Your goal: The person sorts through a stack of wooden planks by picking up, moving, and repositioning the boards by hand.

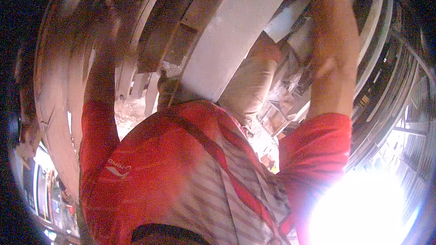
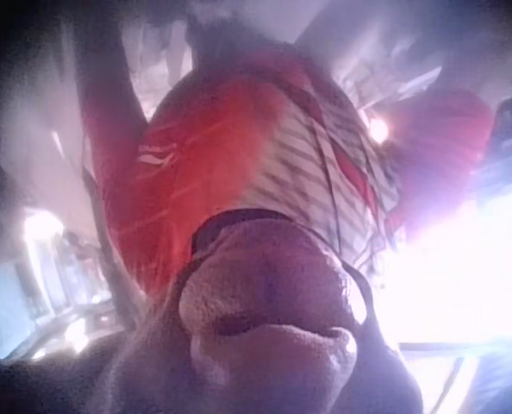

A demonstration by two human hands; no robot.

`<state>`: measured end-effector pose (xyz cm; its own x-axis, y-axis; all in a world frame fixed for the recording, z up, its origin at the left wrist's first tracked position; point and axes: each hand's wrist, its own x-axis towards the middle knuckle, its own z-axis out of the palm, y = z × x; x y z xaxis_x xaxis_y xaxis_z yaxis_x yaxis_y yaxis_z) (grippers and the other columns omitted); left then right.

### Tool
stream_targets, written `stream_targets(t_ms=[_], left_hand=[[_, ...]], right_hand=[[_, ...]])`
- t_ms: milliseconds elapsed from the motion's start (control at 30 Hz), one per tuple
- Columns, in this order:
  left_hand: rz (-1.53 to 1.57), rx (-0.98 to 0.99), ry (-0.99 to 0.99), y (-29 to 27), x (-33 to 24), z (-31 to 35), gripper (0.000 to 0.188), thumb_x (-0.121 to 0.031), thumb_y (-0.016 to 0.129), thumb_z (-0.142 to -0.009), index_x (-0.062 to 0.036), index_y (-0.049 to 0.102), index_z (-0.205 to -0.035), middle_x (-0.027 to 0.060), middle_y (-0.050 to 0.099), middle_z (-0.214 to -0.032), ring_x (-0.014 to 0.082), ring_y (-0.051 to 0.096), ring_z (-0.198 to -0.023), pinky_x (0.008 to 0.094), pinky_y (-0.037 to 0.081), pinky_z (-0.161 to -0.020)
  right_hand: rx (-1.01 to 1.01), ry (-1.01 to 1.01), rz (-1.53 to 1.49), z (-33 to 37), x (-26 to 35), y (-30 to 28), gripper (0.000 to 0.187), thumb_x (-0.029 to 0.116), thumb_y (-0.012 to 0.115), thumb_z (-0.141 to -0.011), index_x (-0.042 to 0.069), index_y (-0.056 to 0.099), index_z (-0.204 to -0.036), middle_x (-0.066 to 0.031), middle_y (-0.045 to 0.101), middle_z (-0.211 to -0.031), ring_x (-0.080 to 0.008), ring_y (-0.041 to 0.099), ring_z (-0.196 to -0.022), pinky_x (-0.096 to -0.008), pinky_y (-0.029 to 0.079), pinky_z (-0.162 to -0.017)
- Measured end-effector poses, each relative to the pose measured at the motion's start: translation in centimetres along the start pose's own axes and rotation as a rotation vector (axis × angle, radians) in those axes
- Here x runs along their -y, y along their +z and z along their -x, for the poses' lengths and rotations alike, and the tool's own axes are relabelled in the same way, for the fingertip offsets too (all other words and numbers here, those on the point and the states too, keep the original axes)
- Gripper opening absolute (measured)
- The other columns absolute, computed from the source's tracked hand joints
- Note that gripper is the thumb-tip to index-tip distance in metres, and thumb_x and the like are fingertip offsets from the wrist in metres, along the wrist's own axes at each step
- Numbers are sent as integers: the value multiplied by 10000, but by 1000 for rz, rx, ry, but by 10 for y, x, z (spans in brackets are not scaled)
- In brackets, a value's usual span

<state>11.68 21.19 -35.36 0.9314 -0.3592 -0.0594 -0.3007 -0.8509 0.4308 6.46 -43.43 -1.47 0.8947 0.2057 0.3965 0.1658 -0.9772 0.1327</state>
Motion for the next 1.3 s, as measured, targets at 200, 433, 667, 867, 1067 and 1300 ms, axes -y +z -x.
stream_targets(t_ms=[200,433,667,867,1067,1300], left_hand=[[-48,19,134,1,-15,-12,594,-287,605,-913,-141,435,-1463,172,627,-1279,342,595,-1215,478,496,-985],[-188,-51,17,-14,-9,-29,488,-306,579,-957,-153,474,-1409,169,617,-1300,374,610,-1193,512,519,-966],[-131,59,-141,-62,-79,2,526,-243,664,-905,-127,478,-1383,238,600,-1260,413,599,-1193,543,505,-1000],[-7,-107,-146,-17,-42,-4,512,-257,617,-927,-124,475,-1401,225,530,-1342,424,526,-1240,555,451,-1025],[-48,-47,-261,-50,-90,1,430,-294,452,-1017,-150,484,-1421,207,543,-1324,407,491,-1279,561,414,-1045],[186,-121,-202,-45,-66,6,432,-271,389,-1064,-61,460,-1435,235,548,-1383,425,490,-1307,504,367,-1123]], right_hand=[[517,390,321,118,48,4,289,333,549,-974,213,670,-1206,-96,678,-737,-269,662,-726,-462,506,-750],[497,1020,-328,61,165,-42,714,765,554,-853,87,733,-987,-163,718,-999,-310,654,-1021,-427,440,-974],[504,1078,-216,63,195,-54,952,763,568,-818,15,554,-1407,-220,456,-1522,-385,397,-1433,-506,289,-1176],[364,1134,-720,71,183,-34,1022,709,720,-725,-5,496,-1421,-178,466,-1432,-346,401,-1332,-463,301,-1113],[191,1210,-625,65,189,-53,893,619,773,-772,28,557,-1407,-163,559,-1388,-308,556,-1205,-454,434,-1028],[148,1210,-798,85,183,-45,1168,500,873,-742,-24,216,-1554,-168,466,-1470,-308,474,-1325,-440,369,-1121]])
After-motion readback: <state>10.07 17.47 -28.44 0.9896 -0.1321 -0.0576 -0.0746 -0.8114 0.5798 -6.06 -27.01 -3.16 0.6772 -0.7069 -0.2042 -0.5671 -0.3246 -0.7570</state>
